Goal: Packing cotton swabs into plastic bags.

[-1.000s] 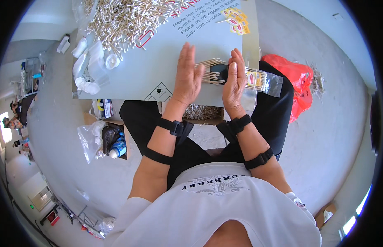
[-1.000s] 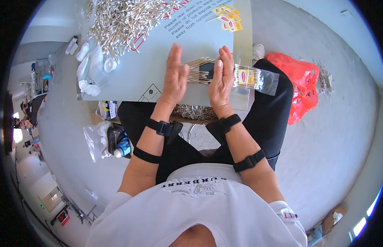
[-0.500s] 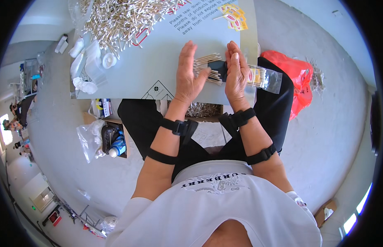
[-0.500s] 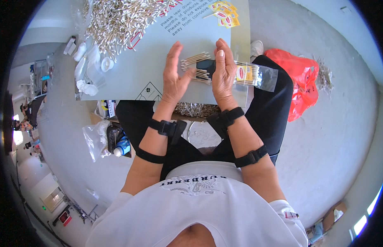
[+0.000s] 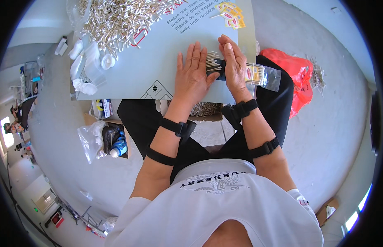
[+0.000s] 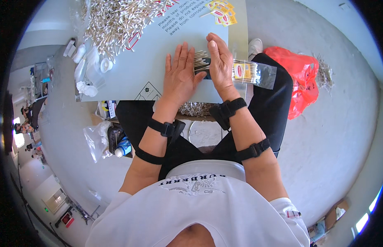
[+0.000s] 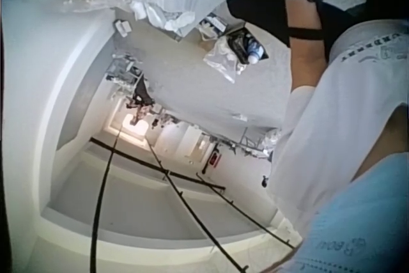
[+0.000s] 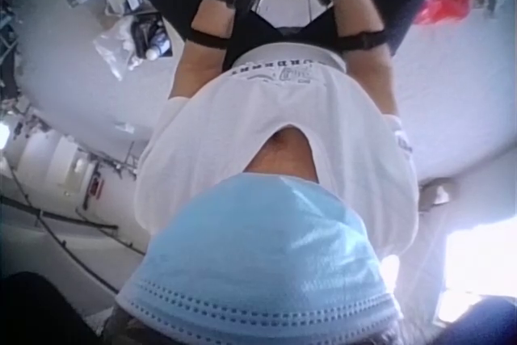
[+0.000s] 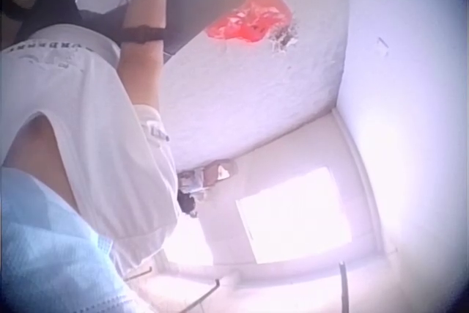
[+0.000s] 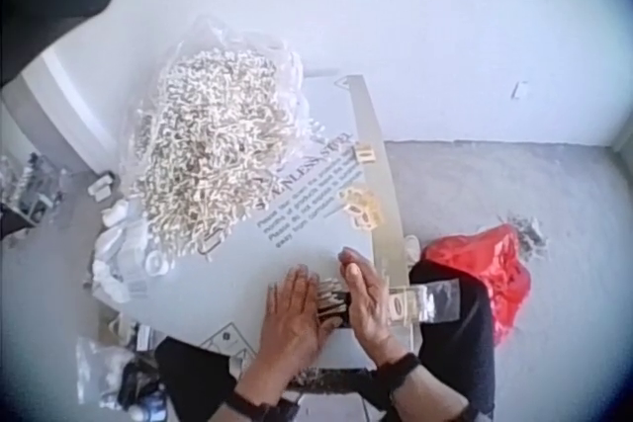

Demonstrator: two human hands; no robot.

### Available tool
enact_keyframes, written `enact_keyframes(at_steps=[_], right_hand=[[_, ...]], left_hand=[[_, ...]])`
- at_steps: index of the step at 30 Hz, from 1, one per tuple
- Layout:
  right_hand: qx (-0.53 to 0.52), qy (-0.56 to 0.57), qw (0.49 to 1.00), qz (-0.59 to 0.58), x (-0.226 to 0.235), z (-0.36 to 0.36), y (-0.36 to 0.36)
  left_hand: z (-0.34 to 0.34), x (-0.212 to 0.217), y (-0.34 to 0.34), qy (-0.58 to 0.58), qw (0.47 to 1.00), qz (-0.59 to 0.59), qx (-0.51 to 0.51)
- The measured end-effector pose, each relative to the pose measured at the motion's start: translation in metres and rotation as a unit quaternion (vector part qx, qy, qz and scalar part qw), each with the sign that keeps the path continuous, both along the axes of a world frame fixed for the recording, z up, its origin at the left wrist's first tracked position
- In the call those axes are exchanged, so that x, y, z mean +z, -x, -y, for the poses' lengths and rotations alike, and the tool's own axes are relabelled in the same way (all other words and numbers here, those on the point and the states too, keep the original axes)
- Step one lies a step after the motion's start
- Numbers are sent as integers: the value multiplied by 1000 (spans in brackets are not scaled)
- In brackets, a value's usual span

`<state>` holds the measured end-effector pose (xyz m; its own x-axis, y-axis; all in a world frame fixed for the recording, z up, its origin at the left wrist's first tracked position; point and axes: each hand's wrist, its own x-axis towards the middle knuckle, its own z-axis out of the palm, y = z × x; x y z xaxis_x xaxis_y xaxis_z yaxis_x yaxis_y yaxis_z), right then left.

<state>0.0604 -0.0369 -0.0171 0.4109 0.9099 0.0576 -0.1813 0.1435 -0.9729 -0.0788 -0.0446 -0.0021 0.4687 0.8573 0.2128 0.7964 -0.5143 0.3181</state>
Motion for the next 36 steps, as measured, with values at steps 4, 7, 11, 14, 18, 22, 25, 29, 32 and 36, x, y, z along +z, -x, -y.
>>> enact_keyframes(at_steps=[4,7,11,14,18,22,25,29,32,36], right_hand=[[-27,8,998,48,4,3,0],[-35,26,999,25,9,12,0],[-42,23,998,39,10,21,4],[-37,32,999,14,7,23,5],[-40,29,999,-12,5,22,6],[-42,28,997,-53,3,20,1],[-40,24,998,-35,5,17,-3],[-31,2,999,-20,4,10,0],[0,-19,999,32,-3,-1,-3],[75,-5,996,52,0,-6,-3]], left_hand=[[9,5,-2,-73,990,89,86],[16,17,-2,-20,988,95,117],[17,10,-4,-22,990,73,118],[19,6,-7,-33,991,57,120],[17,0,-7,-69,985,93,125],[17,6,-1,-73,989,112,68],[23,9,5,-20,998,56,19],[17,9,-5,-36,992,89,77],[6,0,-12,-57,988,105,93],[0,-13,-11,3,999,0,41]])
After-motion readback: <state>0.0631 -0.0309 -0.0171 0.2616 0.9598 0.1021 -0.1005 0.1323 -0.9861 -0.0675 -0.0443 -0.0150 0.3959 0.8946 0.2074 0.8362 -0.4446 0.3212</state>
